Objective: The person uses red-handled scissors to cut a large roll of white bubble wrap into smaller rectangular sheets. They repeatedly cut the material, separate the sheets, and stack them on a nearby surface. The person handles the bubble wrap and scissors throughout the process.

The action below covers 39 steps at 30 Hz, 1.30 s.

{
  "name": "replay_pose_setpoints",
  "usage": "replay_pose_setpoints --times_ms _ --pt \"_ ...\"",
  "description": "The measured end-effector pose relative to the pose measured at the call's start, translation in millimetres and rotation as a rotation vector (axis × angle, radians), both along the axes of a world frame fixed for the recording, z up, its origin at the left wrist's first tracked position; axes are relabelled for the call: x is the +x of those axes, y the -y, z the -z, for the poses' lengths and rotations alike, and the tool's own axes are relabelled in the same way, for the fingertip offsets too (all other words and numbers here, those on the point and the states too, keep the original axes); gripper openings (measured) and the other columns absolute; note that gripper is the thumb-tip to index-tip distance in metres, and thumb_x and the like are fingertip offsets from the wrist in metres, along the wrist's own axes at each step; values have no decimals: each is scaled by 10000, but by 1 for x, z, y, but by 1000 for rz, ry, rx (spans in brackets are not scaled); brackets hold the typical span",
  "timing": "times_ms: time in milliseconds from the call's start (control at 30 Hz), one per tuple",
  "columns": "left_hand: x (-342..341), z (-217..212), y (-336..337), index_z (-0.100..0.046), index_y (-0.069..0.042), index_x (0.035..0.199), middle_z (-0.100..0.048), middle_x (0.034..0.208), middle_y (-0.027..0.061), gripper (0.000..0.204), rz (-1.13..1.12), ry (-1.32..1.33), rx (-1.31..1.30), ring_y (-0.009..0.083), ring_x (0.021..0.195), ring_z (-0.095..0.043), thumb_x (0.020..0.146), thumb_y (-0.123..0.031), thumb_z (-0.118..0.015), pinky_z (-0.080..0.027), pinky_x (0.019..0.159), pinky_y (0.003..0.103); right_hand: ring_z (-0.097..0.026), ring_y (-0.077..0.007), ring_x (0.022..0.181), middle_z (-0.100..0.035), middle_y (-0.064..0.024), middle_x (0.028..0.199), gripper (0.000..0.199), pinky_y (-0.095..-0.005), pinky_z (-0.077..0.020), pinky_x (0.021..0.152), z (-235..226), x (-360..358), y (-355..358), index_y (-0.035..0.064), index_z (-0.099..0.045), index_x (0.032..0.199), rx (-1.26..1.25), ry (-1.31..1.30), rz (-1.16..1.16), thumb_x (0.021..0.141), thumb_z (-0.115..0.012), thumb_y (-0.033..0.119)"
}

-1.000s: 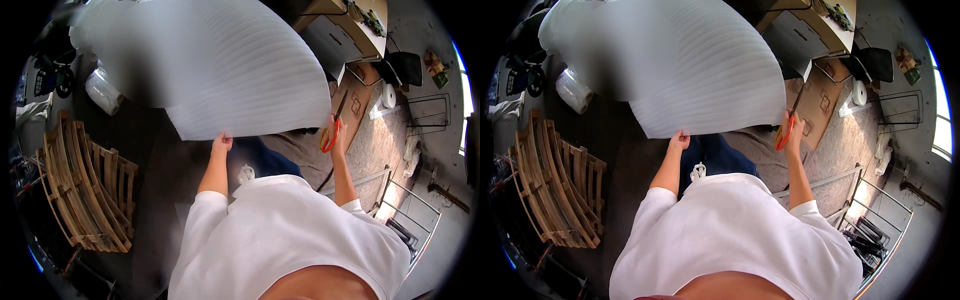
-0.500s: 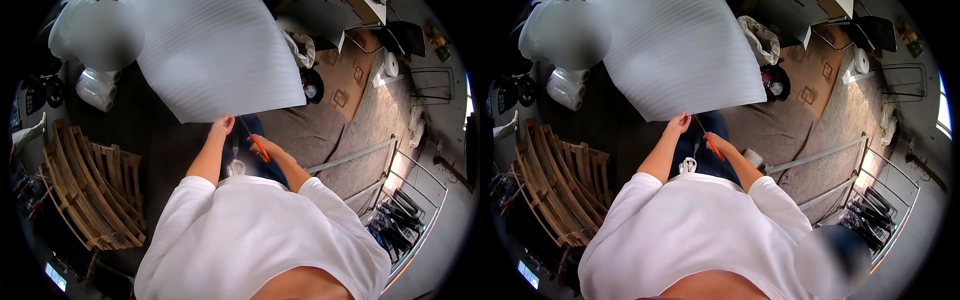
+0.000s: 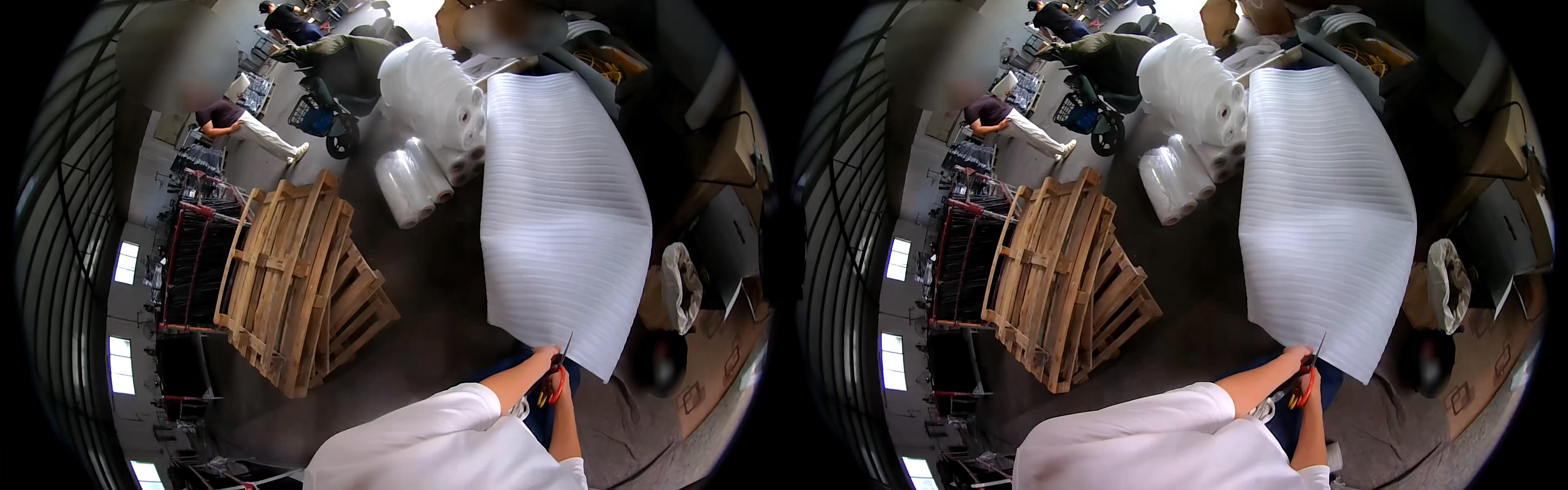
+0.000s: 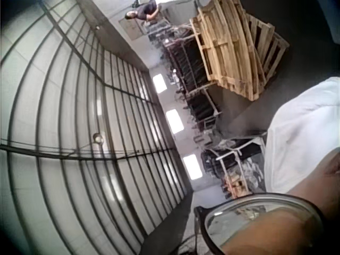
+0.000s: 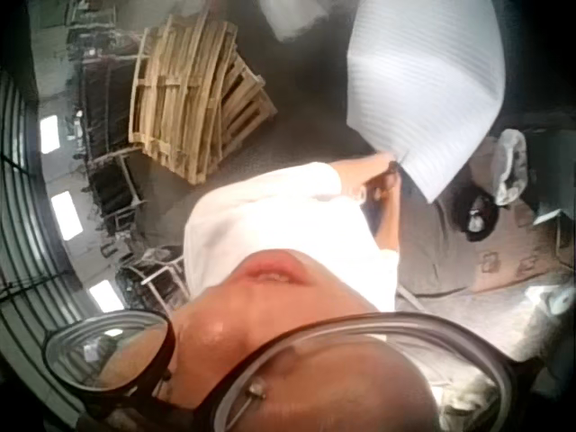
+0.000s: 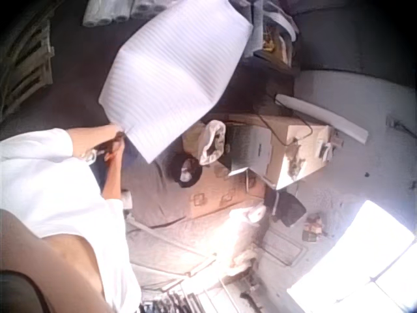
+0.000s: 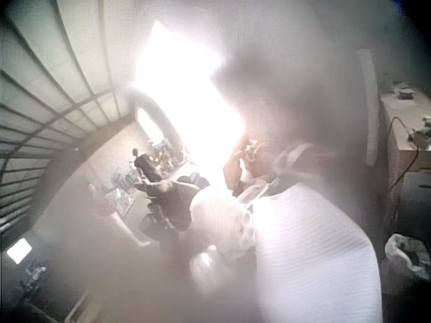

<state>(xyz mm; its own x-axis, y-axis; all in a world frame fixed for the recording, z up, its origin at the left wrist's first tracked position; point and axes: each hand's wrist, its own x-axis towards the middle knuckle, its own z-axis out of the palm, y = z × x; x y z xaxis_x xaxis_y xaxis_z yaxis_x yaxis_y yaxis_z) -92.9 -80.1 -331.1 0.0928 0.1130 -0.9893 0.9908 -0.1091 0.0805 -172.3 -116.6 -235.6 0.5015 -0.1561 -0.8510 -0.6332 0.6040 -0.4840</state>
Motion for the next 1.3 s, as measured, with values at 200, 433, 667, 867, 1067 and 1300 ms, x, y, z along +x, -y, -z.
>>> replay_pose_setpoints --times_ms 200,433,667,867,1067,1300 --pt "13 -40 -2 -579 -59 750 -580 671 70 60 -73 163 16 183 557 -565 712 -77 -622 -450 386 326 -390 -152 338 -406 -23 478 156 -262 -295 319 1 12 -5 79 -451 723 37 20 24 620 -411 -32" --pt "19 -26 -5 -569 10 754 -588 704 113 178 -54 186 54 191 574 -570 670 -96 -686 -464 442 334 -349 -140 307 -362 -5 424 81 -252 -271 304 7 17 -7 102 -406 585 104 9 86 618 -416 28" --pt "19 -18 -7 -573 56 773 -603 752 139 256 -41 305 49 197 623 -574 646 -118 -709 -464 541 339 -360 -140 311 -367 -3 409 117 -243 -266 307 -7 32 -8 115 -389 537 79 -8 95 630 -412 48" --pt "13 -31 -12 -573 58 775 -602 746 135 250 -77 322 40 196 616 -569 652 -115 -705 -458 535 341 -427 -127 398 -447 -6 525 59 -244 -315 365 12 19 -15 66 -515 722 148 98 199 735 -457 75" --pt "6 -41 -12 -572 59 778 -600 740 132 244 -100 358 22 194 609 -564 659 -112 -700 -452 529 343 -415 -112 400 -449 2 530 63 -233 -301 365 15 15 -14 68 -519 730 120 100 191 754 -469 99" --pt "5 -5 -23 -576 62 772 -598 730 123 229 -115 253 -17 181 596 -553 658 -96 -697 -441 519 341 -350 -114 347 -399 5 467 166 -245 -258 328 4 14 -15 129 -441 641 105 15 62 784 -441 214"
